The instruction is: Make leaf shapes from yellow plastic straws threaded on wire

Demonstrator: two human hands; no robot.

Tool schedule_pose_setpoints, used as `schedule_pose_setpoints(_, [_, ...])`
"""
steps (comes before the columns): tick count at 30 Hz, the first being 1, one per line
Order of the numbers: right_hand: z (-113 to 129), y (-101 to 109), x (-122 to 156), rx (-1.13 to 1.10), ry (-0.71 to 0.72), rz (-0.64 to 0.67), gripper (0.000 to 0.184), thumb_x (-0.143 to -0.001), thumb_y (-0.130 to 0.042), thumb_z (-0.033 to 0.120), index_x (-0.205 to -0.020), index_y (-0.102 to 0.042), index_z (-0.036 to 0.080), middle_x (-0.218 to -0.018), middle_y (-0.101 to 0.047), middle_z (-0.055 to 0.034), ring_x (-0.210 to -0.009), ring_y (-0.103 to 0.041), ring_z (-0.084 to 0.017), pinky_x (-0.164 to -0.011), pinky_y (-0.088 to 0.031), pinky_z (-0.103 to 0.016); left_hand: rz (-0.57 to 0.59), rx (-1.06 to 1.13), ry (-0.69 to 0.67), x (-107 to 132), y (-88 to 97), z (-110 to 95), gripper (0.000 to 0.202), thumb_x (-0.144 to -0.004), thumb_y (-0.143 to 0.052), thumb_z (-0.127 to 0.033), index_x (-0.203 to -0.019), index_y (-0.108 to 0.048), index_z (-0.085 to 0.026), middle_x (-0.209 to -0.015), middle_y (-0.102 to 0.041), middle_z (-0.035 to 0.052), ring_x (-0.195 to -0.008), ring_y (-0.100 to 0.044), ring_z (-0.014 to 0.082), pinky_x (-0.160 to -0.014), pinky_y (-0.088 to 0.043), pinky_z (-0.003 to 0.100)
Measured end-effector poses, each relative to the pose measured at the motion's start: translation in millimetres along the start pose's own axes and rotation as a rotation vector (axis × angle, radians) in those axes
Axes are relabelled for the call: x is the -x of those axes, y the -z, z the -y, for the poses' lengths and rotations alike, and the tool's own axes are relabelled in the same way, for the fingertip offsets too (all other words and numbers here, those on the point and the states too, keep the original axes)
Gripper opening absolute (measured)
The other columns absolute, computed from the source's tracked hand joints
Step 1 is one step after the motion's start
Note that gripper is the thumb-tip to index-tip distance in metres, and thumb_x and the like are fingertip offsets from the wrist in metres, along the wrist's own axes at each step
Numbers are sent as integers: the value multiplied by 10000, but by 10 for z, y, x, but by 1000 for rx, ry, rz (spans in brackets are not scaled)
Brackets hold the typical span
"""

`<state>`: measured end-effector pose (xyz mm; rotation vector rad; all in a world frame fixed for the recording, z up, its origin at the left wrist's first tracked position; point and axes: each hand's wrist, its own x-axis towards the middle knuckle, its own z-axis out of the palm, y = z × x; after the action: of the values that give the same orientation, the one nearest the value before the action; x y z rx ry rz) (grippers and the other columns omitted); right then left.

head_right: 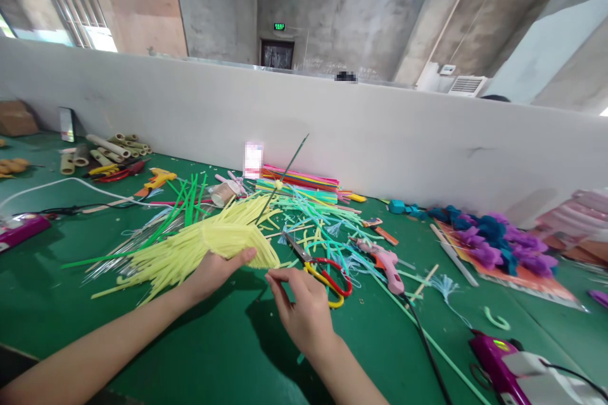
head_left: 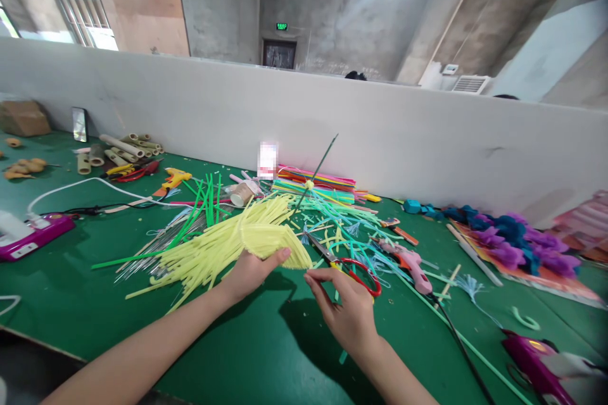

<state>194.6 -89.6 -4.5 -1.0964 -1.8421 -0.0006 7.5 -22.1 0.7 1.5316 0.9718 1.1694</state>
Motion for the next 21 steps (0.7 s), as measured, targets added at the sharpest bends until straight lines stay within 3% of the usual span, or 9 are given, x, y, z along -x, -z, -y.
schedule_pose_setpoints(5, [69, 44, -3, -110, -37, -6, 206, -820, -641, 161, -1002, -578, 234, -816, -702, -3, -706, -670, -136, -686, -513, -234, -33, 269, 105, -30, -11, -14, 373, -723, -721, -373, -1041, -684, -183, -1095, -700, 64, -1075, -613, 251, -971, -449, 383])
schedule_pose_setpoints(10, [46, 70, -36, -452, -442, -217, 155, -854, -602, 303, -969, -528, 227, -696, -596, 21, -551, -574, -113, -526, -478, -227, 1, 598, 207, -88, 47, -33, 442, -686, -773, -314, -1093, -664, -180, -1080, -705, 68, -996, -651, 249, -899, -506, 381])
schedule_pose_setpoints(14, [-66, 45, -118, -635, -707, -75, 284, -791, -673, 389, -995, -616, 200, -752, -606, -9, -605, -543, -118, -504, -440, -215, 28, 667, 283, -72, 41, -89, 471, -668, -790, -293, -1104, -659, -174, -1035, -719, 78, -911, -684, 254, -825, -545, 368])
schedule_pose_setpoints(16, [-104, 17, -136, -709, -753, -8, 321, -759, -705, 393, -1008, -662, 195, -828, -641, -33, -662, -546, -127, -538, -440, -219, 49, 675, 302, -54, 19, -112, 471, -663, -792, -297, -1097, -661, -168, -1030, -720, 85, -899, -689, 263, -810, -551, 367])
schedule_pose_setpoints(21, [-105, -70, -101, -816, -785, 15, 310, -716, -748, 371, -971, -718, 197, -869, -684, -43, -667, -532, -130, -582, -436, -238, 118, 650, 300, -32, -6, -100, 386, -692, -763, -323, -1038, -677, -176, -1057, -713, 81, -927, -682, 274, -846, -535, 394])
